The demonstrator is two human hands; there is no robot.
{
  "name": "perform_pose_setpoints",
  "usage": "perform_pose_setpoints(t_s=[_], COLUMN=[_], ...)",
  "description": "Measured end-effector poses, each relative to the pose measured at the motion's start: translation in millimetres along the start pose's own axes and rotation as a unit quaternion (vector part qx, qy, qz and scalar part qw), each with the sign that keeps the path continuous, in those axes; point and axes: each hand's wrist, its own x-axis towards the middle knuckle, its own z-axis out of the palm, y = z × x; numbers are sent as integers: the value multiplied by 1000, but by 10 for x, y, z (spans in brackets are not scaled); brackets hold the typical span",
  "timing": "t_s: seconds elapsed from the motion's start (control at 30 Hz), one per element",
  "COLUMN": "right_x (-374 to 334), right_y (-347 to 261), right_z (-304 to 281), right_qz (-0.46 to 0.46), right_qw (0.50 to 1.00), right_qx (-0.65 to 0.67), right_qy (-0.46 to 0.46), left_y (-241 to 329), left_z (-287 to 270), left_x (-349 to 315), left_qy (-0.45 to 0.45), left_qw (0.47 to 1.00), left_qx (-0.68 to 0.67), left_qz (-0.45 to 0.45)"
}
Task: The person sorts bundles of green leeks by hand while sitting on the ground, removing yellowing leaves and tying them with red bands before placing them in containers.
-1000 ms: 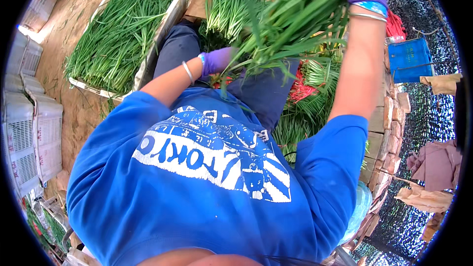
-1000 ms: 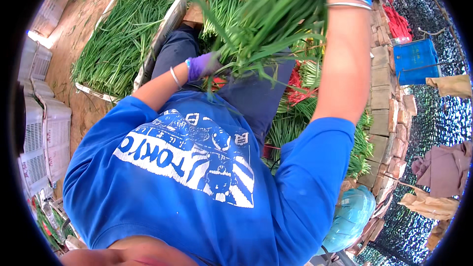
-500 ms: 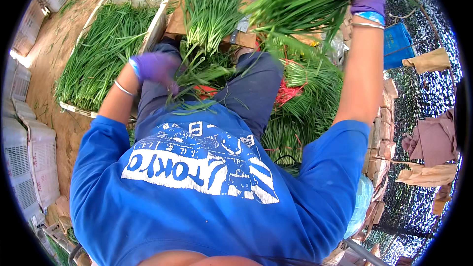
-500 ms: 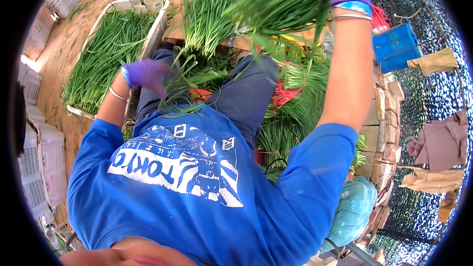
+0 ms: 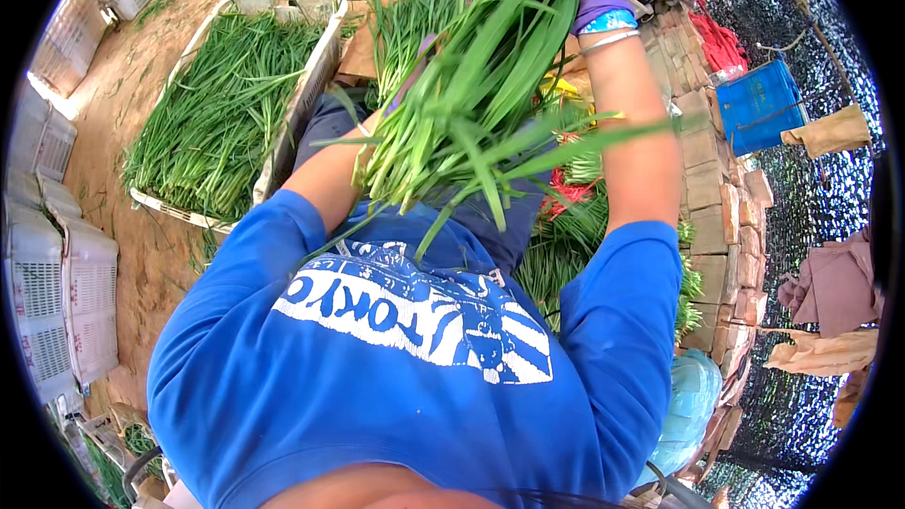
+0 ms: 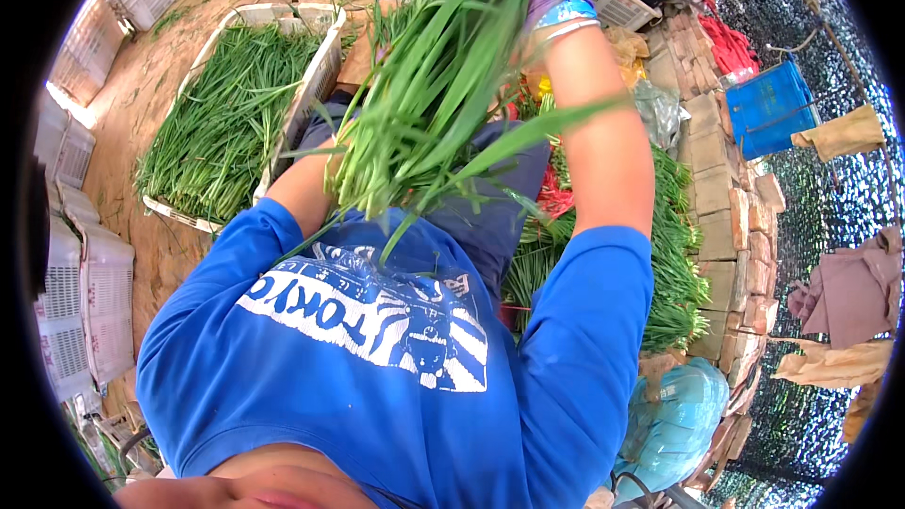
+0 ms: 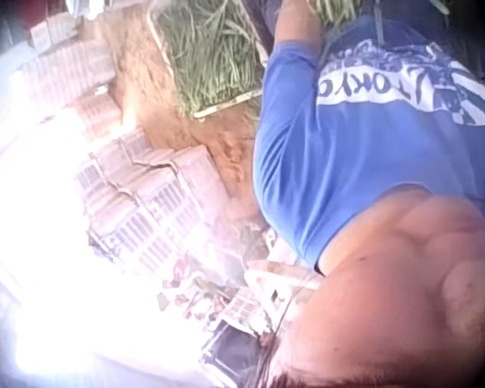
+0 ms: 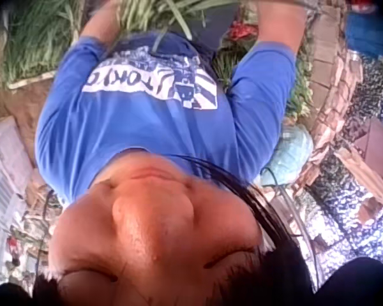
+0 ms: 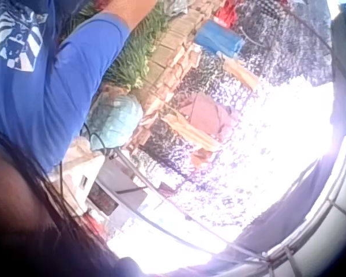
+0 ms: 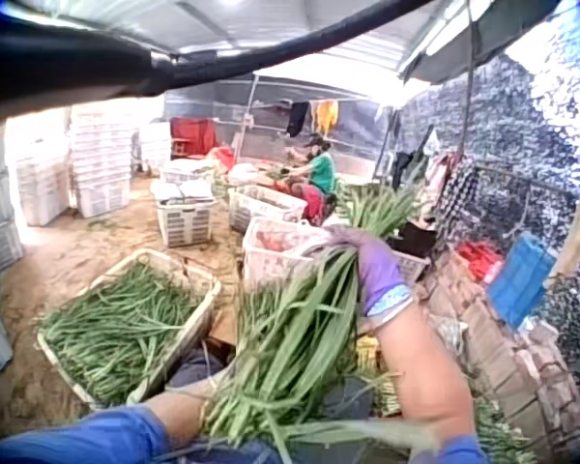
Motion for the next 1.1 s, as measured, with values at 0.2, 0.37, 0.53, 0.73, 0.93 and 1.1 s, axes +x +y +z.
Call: perform_pose_setpoints(t_s=[0.2, 0.37, 0.53, 0.73, 0.93, 1.1], right_x=[617, 823, 913, 564, 425, 181], right_y=[149, 30, -124, -471, -454, -195], right_z=[-1085, -1238, -1120, -692, -273, -260], right_qz=[1, -48, -55, -173, -170, -173], right_qw=[997, 992, 992, 982, 984, 985], right_qx=[56, 89, 82, 74, 20, 1], right_qy=[53, 77, 82, 17, -46, 13], left_y=[-183, -149, 41, 84, 316, 361], left_z=[-239, -333, -299, -273, 264, 179], left_x=[-206, -368, -320, -260, 218, 422], left_qy=[-24, -93, -130, -153, -199, -102], left_qw=[988, 947, 927, 898, 965, 914], left_qx=[-151, -307, -344, -405, -110, -361], left_qz=[-22, 0, 78, 81, 127, 155])
